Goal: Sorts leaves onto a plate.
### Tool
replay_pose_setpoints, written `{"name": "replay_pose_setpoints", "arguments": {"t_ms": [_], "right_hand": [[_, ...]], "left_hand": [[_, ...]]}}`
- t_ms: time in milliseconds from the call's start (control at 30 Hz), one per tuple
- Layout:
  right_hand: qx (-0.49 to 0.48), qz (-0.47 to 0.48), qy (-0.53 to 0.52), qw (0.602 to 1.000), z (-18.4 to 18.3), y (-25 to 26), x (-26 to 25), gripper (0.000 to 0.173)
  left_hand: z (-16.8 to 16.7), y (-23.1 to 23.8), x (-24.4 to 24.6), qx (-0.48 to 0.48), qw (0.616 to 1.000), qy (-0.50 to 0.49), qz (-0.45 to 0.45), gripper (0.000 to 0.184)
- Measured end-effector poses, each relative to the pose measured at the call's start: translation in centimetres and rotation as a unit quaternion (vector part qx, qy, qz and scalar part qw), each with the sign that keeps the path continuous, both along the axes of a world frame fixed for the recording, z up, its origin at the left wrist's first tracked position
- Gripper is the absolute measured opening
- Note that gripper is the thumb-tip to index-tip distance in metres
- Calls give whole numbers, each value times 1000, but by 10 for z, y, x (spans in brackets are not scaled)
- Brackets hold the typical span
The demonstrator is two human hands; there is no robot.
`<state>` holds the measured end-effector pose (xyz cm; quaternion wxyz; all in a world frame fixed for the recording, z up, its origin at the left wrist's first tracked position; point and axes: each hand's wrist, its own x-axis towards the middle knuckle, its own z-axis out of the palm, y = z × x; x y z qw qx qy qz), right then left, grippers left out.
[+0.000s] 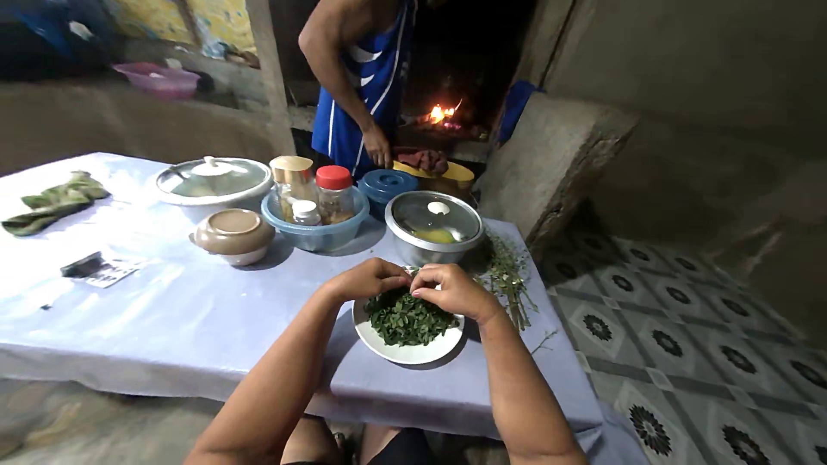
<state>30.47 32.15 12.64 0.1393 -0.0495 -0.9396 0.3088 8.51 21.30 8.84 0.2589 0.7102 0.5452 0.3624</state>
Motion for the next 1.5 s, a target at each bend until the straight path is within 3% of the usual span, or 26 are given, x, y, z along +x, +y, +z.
{"name": "replay_pose_setpoints", "arguments": {"t_ms": [100, 200, 400, 633, 767, 933, 1100, 1300, 1500], "right_hand": [[36, 38, -12, 999, -4, -12, -5, 20], [111, 71, -57, 990, -9, -24, -11, 39], [225, 15, -190, 956, -17, -34, -18, 68], [248, -22, -210, 945, -33, -31, -31, 61], [185, -34, -193, 963, -29, -15, -32, 53], [16, -46, -86, 995, -15, 6, -20, 39], [-133, -40, 34, 990, -5, 9, -9, 30], [-123, -67, -18, 990, -5, 19, -6, 30], [-116, -75, 8, 990, 2, 23, 5, 19]], "left_hand": [[0, 2, -2, -6, 1000, 11, 17, 24], [0, 3, -2, -14, 999, 19, 38, 23], [-3, 7, -4, -26, 996, 63, 56, 26], [0, 5, -2, -25, 994, 56, 92, 25], [1, 3, -3, -19, 994, 48, 97, 24], [1, 3, -3, -8, 994, 36, 101, 21], [2, 2, -2, -17, 994, 43, 103, 20], [2, 0, -4, -6, 994, 42, 96, 21], [3, -1, -8, -23, 994, 8, 108, 17]]}}
